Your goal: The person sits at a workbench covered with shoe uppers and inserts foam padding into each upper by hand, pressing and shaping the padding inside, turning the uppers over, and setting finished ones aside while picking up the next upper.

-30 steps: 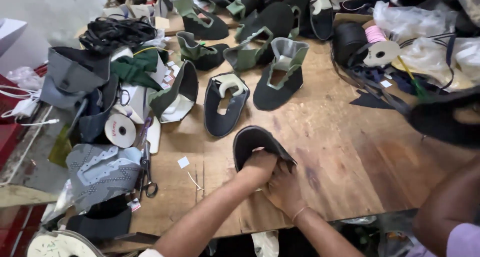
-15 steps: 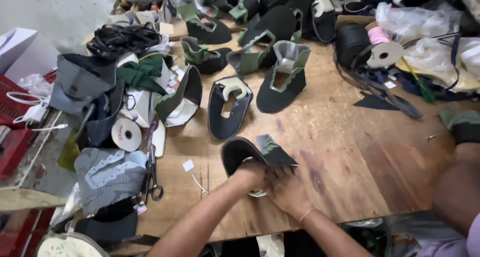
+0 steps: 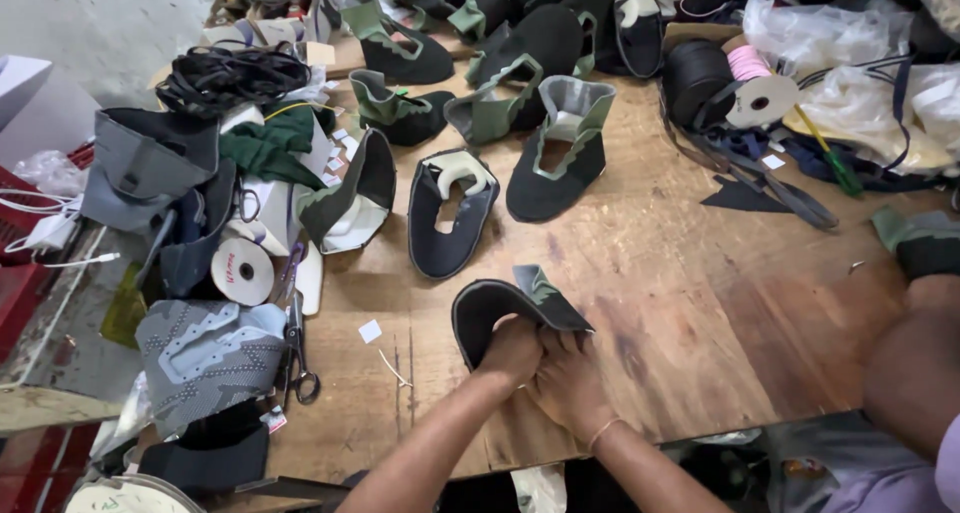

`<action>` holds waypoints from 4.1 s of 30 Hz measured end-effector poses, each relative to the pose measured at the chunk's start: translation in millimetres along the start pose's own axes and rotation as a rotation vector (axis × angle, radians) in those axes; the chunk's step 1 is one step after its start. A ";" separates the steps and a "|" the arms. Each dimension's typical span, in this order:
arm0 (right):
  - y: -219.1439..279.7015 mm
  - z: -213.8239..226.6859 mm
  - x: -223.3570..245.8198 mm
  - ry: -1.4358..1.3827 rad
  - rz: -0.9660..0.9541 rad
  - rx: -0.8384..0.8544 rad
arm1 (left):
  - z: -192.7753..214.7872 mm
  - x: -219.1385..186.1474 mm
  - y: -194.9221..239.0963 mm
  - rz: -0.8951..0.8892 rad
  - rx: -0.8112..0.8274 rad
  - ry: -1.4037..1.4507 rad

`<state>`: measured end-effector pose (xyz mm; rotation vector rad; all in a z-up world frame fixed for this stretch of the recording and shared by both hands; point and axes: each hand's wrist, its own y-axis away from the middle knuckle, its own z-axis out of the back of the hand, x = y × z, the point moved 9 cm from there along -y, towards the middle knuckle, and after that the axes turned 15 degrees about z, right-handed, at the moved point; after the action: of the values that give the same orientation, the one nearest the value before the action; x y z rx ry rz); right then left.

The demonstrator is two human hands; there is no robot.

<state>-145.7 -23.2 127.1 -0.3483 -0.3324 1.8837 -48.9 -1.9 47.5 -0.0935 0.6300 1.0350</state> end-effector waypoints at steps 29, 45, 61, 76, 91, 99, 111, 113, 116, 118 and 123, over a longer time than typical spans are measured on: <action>18.5 41.1 21.8 -0.230 -0.045 -0.115 | 22.7 -9.6 -0.8 -0.137 0.032 0.002; 19.0 -17.0 -24.5 -0.291 -0.236 0.286 | 5.2 16.2 38.5 -0.263 -0.149 0.179; -33.4 9.4 -71.6 -0.316 -0.190 0.104 | -12.6 -22.9 48.0 -0.281 -0.127 -0.301; 65.7 75.9 -64.6 -0.544 -0.390 -0.450 | 96.8 -67.0 123.4 -0.561 -0.452 0.110; -0.7 102.8 0.5 -0.440 0.019 -0.263 | 34.9 -42.9 103.8 -0.315 -0.535 -0.289; 46.3 3.2 -38.3 -0.366 -0.315 0.666 | 88.5 -33.8 103.6 -0.327 -0.139 0.329; -23.1 64.6 -15.8 -0.390 -0.082 0.029 | 64.2 -25.0 117.6 -0.377 -0.316 -0.061; -36.0 76.9 -13.6 -0.405 -0.033 -0.043 | 29.9 -13.1 116.8 -0.339 -0.243 -0.329; -39.5 61.9 -18.7 -0.419 -0.087 0.101 | 42.2 -6.4 116.4 -0.421 -0.346 -0.016; -19.0 31.3 -14.9 -0.408 -0.122 0.215 | 61.5 -11.2 120.2 -0.426 -0.394 0.021; 83.5 -34.6 -39.4 -0.336 -0.275 0.519 | 66.2 -40.8 122.4 -0.447 -0.364 -0.075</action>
<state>-191.1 -85.5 65.7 0.3510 -0.0963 1.6768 -134.8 54.5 149.8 -0.4900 0.3234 0.7040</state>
